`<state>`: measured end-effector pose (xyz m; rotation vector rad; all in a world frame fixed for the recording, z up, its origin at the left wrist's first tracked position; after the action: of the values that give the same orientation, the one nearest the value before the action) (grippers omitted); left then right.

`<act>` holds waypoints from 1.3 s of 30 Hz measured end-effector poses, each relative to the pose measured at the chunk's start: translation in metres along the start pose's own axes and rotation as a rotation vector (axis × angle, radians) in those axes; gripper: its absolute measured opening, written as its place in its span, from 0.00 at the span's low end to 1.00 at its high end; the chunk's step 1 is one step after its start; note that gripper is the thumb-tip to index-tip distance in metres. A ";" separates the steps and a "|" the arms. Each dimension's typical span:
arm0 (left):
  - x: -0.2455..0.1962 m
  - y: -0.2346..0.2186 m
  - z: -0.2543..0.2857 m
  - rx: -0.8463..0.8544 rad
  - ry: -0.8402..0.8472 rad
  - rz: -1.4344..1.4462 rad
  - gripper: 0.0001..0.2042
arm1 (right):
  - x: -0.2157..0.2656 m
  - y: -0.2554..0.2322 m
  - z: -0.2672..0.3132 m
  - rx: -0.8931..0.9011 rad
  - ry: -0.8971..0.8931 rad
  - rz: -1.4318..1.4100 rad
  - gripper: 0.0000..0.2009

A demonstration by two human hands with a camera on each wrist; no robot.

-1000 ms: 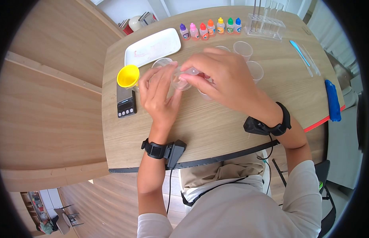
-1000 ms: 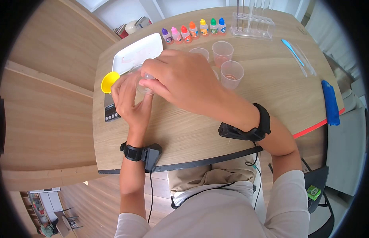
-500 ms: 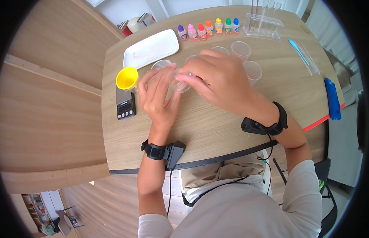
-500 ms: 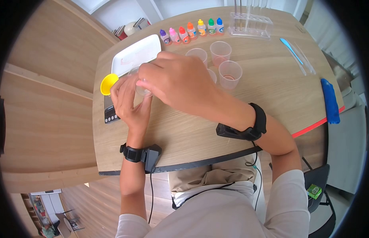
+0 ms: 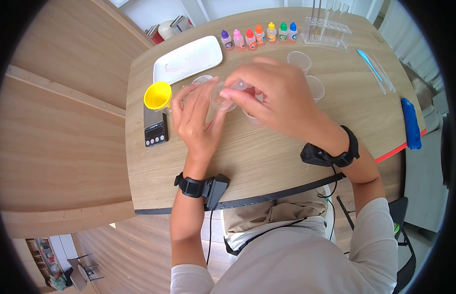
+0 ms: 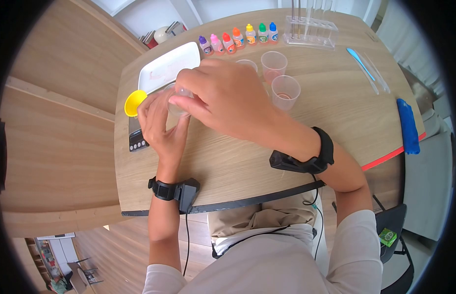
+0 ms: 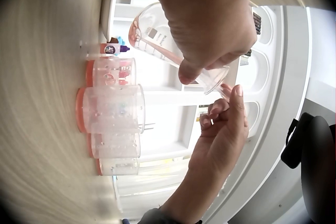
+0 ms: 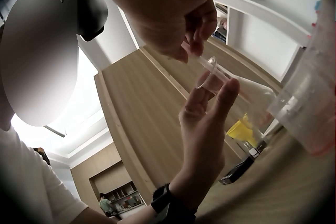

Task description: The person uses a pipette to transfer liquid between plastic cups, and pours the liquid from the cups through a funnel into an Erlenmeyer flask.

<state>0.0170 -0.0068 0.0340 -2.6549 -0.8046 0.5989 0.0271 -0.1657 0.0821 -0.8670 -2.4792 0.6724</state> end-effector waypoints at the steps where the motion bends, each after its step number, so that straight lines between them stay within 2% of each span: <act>1: 0.000 0.000 0.000 0.007 -0.007 -0.005 0.23 | 0.000 -0.001 -0.001 -0.011 0.000 -0.021 0.09; 5: 0.000 0.001 -0.001 -0.022 -0.004 -0.008 0.24 | -0.003 -0.019 -0.012 0.057 0.100 -0.079 0.07; 7: 0.002 0.003 0.000 -0.006 -0.058 -0.044 0.23 | -0.012 -0.037 -0.019 0.004 0.341 -0.204 0.06; 9: 0.003 0.003 0.001 -0.005 -0.059 -0.045 0.23 | -0.030 -0.062 -0.024 -0.147 0.336 -0.216 0.11; 11: 0.004 0.003 0.001 -0.002 -0.057 -0.049 0.23 | -0.042 -0.085 -0.028 -0.331 0.473 -0.199 0.09; 14: 0.004 0.004 0.000 0.003 -0.065 -0.047 0.23 | -0.053 -0.105 -0.033 -0.428 0.387 -0.060 0.10; 16: 0.004 0.005 0.000 0.007 -0.057 -0.062 0.24 | -0.067 -0.107 -0.034 -0.317 0.500 -0.041 0.11; 17: 0.004 0.006 0.000 0.010 -0.054 -0.060 0.24 | -0.075 -0.107 -0.033 -0.321 0.503 -0.040 0.11; 19: 0.005 0.006 0.000 0.019 -0.049 -0.064 0.24 | -0.088 -0.096 -0.033 -0.166 0.455 0.003 0.13; 20: 0.005 0.006 0.001 0.023 -0.045 -0.061 0.24 | -0.086 -0.097 -0.034 -0.170 0.458 0.005 0.13; 22: 0.005 0.006 0.001 0.026 -0.049 -0.074 0.24 | -0.081 -0.096 -0.037 -0.062 0.561 0.327 0.13; 26: 0.005 0.006 0.001 0.033 -0.062 -0.069 0.24 | -0.098 -0.087 -0.032 -0.030 0.561 0.353 0.12; 28: 0.005 0.006 0.002 0.036 -0.063 -0.063 0.24 | -0.107 -0.081 -0.029 -0.040 0.444 0.484 0.13; 29: 0.005 0.006 0.001 0.036 -0.064 -0.063 0.24 | -0.119 -0.079 -0.025 -0.039 0.444 0.483 0.13; 31: 0.004 0.005 0.000 0.033 -0.057 -0.068 0.24 | -0.143 -0.070 -0.018 0.084 0.467 0.411 0.14; 39: 0.005 0.006 0.001 0.038 -0.062 -0.067 0.24 | -0.145 -0.068 -0.018 0.065 0.402 0.494 0.17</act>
<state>0.0228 -0.0081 0.0293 -2.5754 -0.8866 0.6756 0.1090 -0.3028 0.1012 -1.4500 -1.8884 0.6506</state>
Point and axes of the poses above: each hand's wrist, its own z-axis away from the middle knuckle, its own y-axis out of the palm, x = y × z, the point moved 4 cm from there along -z, towards the middle knuckle, and after that the axes turned 13 degrees about z, right-handed, at the moved point
